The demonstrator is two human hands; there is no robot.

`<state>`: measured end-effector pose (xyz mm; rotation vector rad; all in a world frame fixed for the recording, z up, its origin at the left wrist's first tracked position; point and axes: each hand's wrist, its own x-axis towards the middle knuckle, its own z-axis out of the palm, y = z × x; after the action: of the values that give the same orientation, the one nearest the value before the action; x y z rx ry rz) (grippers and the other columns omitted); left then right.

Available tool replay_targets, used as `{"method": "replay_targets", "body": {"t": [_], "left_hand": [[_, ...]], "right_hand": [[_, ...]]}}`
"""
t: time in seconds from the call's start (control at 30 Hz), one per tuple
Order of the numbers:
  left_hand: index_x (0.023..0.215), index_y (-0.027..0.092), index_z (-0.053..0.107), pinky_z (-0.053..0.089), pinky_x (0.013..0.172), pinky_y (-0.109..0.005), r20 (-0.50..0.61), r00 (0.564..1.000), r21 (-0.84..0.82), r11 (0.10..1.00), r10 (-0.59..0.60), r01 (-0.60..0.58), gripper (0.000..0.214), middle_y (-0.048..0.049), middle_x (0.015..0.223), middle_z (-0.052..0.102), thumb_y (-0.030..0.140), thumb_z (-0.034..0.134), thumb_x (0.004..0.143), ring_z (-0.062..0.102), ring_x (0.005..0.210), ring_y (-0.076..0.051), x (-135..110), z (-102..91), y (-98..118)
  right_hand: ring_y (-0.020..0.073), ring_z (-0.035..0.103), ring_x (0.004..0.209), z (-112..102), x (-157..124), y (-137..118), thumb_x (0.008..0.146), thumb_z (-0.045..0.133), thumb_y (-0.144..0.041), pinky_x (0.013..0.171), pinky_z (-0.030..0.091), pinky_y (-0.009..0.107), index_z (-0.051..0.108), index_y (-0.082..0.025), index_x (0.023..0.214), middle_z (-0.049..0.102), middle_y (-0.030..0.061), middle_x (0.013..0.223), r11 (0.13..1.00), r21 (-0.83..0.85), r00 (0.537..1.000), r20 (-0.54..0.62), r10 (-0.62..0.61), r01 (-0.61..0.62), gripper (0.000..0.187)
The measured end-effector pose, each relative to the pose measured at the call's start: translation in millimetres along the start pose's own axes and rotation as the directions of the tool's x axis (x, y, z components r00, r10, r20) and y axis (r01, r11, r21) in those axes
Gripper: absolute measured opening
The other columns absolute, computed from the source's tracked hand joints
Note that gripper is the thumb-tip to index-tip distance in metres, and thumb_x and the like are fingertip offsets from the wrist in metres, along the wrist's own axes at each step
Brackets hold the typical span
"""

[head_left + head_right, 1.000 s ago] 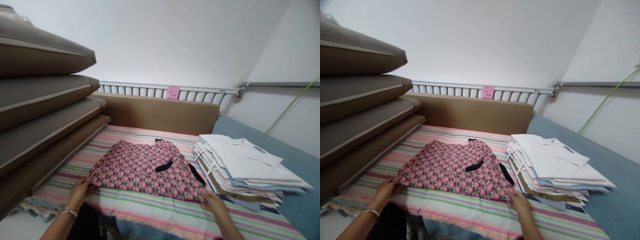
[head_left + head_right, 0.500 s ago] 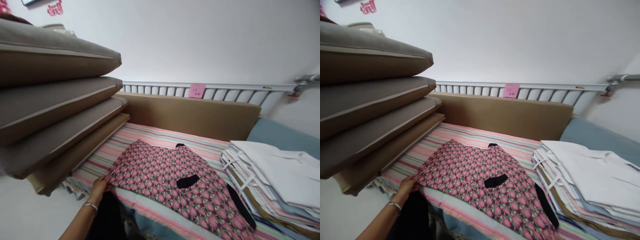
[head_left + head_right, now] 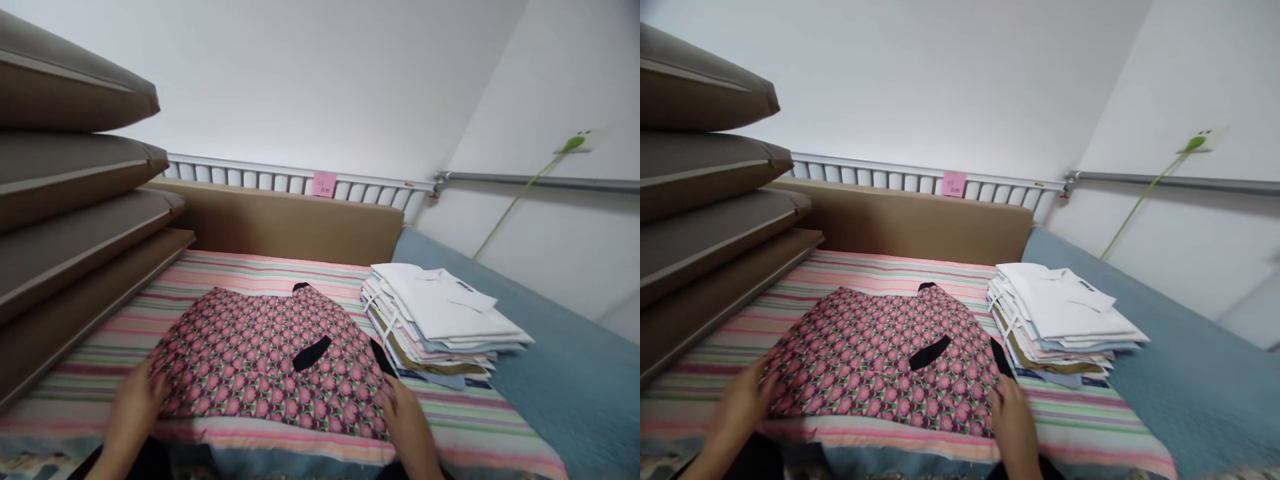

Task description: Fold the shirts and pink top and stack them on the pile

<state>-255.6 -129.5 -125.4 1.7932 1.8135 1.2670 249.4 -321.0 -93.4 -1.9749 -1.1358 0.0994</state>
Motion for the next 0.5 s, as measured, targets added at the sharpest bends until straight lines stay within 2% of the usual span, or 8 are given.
{"method": "replay_targets", "body": {"t": [0.07, 0.13, 0.2, 0.27, 0.33, 0.4, 0.5], "left_hand": [[0.105, 0.017, 0.062, 0.032, 0.106, -0.046, 0.100, 0.966, 0.041, 0.969, 0.240, -0.245, 0.038, -0.0164, 0.116, 0.062, 0.037, 0.058, 0.072, 0.050, 0.117, -0.035, -11.1, 34.5, 20.0], [0.116, 0.014, 0.059, 0.028, 0.109, -0.045, 0.210, 0.934, 0.139, 0.936, 0.290, -0.323, 0.046, -0.0162, 0.129, 0.055, 0.039, 0.053, 0.079, 0.041, 0.128, -0.032, -23.9, 63.9, 33.6], [0.127, 0.015, 0.053, 0.022, 0.111, -0.048, 0.303, 0.916, 0.276, 0.897, 0.261, -0.347, 0.050, -0.0135, 0.139, 0.047, 0.041, 0.048, 0.084, 0.031, 0.134, -0.031, -32.3, 80.0, 37.5], [0.133, 0.017, 0.048, 0.017, 0.112, -0.051, 0.356, 0.906, 0.386, 0.847, 0.227, -0.364, 0.052, -0.0110, 0.143, 0.041, 0.041, 0.046, 0.087, 0.026, 0.137, -0.030, -34.7, 81.9, 34.7], [0.135, 0.019, 0.045, 0.015, 0.112, -0.052, 0.361, 0.910, 0.475, 0.800, 0.204, -0.367, 0.054, -0.0100, 0.146, 0.035, 0.043, 0.045, 0.087, 0.024, 0.138, -0.030, -33.4, 75.0, 30.4], [0.137, 0.022, 0.042, 0.018, 0.111, -0.052, 0.330, 0.927, 0.546, 0.766, 0.177, -0.340, 0.056, -0.0093, 0.148, 0.031, 0.047, 0.045, 0.088, 0.024, 0.138, -0.030, -31.4, 66.8, 28.6], [0.138, 0.026, 0.041, 0.022, 0.110, -0.051, 0.308, 0.938, 0.591, 0.740, 0.160, -0.320, 0.056, -0.0074, 0.150, 0.029, 0.051, 0.042, 0.088, 0.025, 0.137, -0.030, -30.5, 60.9, 31.1]], "right_hand": [[0.0296, 0.045, 0.125, 22.1, 2.0, -23.9, 0.077, 0.048, -0.044, 0.108, 0.030, 0.043, 0.064, -0.017, 0.110, 0.060, 0.0108, 0.124, 0.995, 0.022, 0.993, 0.065, -0.102, 0.101, 0.046], [0.0285, 0.039, 0.130, 46.3, 1.6, -35.8, 0.079, 0.050, -0.044, 0.112, 0.024, 0.042, 0.064, -0.021, 0.113, 0.056, 0.0059, 0.130, 0.983, 0.036, 0.976, 0.126, -0.181, 0.177, 0.044], [0.0279, 0.036, 0.132, 66.2, 0.0, -31.0, 0.078, 0.054, -0.044, 0.114, 0.017, 0.042, 0.064, -0.025, 0.115, 0.054, 0.0018, 0.133, 0.972, 0.009, 0.957, 0.175, -0.232, 0.235, 0.042], [0.0285, 0.034, 0.133, 79.2, -0.5, -11.6, 0.078, 0.053, -0.042, 0.114, 0.011, 0.049, 0.063, -0.029, 0.116, 0.052, 0.0006, 0.135, 0.951, -0.107, 0.937, 0.231, -0.261, 0.291, 0.041], [0.0312, 0.033, 0.133, 86.7, 1.2, 14.8, 0.078, 0.048, -0.039, 0.110, 0.012, 0.059, 0.063, -0.029, 0.116, 0.049, 0.0023, 0.137, 0.885, -0.287, 0.915, 0.286, -0.285, 0.366, 0.041], [0.0336, 0.032, 0.133, 91.5, 4.1, 39.2, 0.080, 0.042, -0.033, 0.105, 0.018, 0.064, 0.063, -0.031, 0.114, 0.048, 0.0026, 0.139, 0.768, -0.413, 0.865, 0.345, -0.365, 0.489, 0.041], [0.0351, 0.031, 0.133, 96.1, 6.4, 61.9, 0.079, 0.036, -0.025, 0.100, 0.024, 0.065, 0.065, -0.034, 0.112, 0.049, 0.0009, 0.138, 0.597, -0.496, 0.776, 0.373, -0.509, 0.631, 0.045]]}}
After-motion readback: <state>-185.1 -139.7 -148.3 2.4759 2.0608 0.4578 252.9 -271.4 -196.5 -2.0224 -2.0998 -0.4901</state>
